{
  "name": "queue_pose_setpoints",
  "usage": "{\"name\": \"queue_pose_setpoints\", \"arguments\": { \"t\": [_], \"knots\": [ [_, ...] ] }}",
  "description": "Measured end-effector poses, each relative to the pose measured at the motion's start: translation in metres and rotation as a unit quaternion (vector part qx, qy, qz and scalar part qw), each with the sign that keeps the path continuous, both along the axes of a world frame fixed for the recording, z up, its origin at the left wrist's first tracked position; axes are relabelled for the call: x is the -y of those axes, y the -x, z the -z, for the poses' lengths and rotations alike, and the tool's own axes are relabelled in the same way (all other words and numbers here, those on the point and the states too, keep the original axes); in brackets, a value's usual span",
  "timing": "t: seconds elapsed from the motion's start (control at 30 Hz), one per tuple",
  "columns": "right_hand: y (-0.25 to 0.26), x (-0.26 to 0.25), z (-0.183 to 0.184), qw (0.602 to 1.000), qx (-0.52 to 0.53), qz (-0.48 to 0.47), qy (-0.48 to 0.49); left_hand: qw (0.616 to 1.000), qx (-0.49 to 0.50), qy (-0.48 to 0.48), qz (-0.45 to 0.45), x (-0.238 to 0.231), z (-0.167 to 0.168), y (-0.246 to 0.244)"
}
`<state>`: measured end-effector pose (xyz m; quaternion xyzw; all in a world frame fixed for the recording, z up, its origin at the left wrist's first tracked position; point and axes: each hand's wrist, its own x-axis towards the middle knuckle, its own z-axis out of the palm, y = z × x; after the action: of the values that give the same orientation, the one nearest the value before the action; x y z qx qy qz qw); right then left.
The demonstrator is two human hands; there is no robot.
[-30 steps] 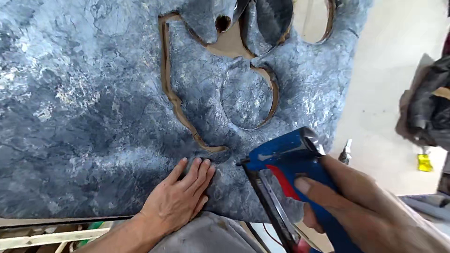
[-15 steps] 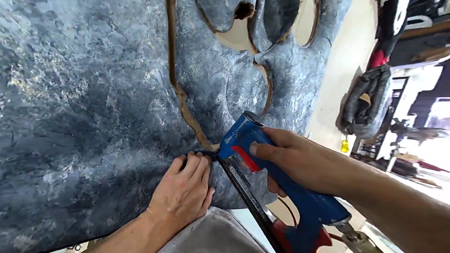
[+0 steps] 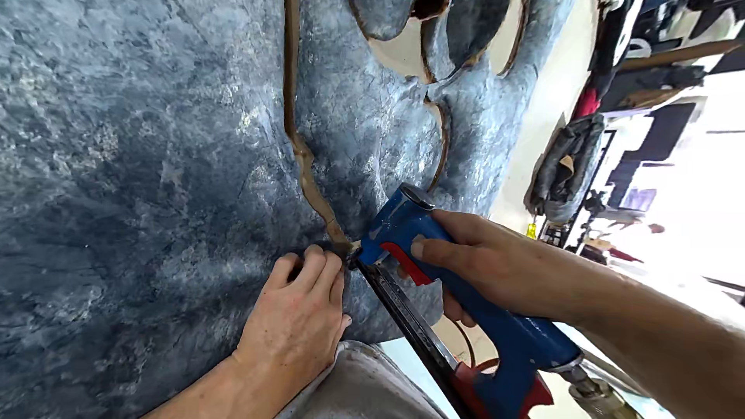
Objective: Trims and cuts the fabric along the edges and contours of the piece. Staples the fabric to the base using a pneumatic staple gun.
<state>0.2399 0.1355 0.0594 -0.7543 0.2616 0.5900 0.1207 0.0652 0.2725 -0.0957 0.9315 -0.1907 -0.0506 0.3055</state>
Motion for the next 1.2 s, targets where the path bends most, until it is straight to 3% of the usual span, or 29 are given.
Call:
{"name": "queue_pose_setpoints", "arguments": {
  "t": [0.43, 0.77, 1.2],
  "knots": [
    [-0.0020, 0.0017, 0.0017, 0.996, -0.013, 0.082, -0.032, 0.999, -0.012, 0.036, -0.025, -0.0036, 0.0021, 0.0003],
    [-0.0061, -0.0024, 0.0033, 0.998, -0.032, 0.049, -0.035, 0.999, -0.018, 0.040, -0.027, -0.0042, 0.0022, -0.0008],
    [0.0002, -0.0017, 0.0010, 0.996, -0.002, 0.074, -0.050, 0.997, -0.018, 0.051, -0.058, -0.0074, 0.0004, 0.0018]
  ]
}}
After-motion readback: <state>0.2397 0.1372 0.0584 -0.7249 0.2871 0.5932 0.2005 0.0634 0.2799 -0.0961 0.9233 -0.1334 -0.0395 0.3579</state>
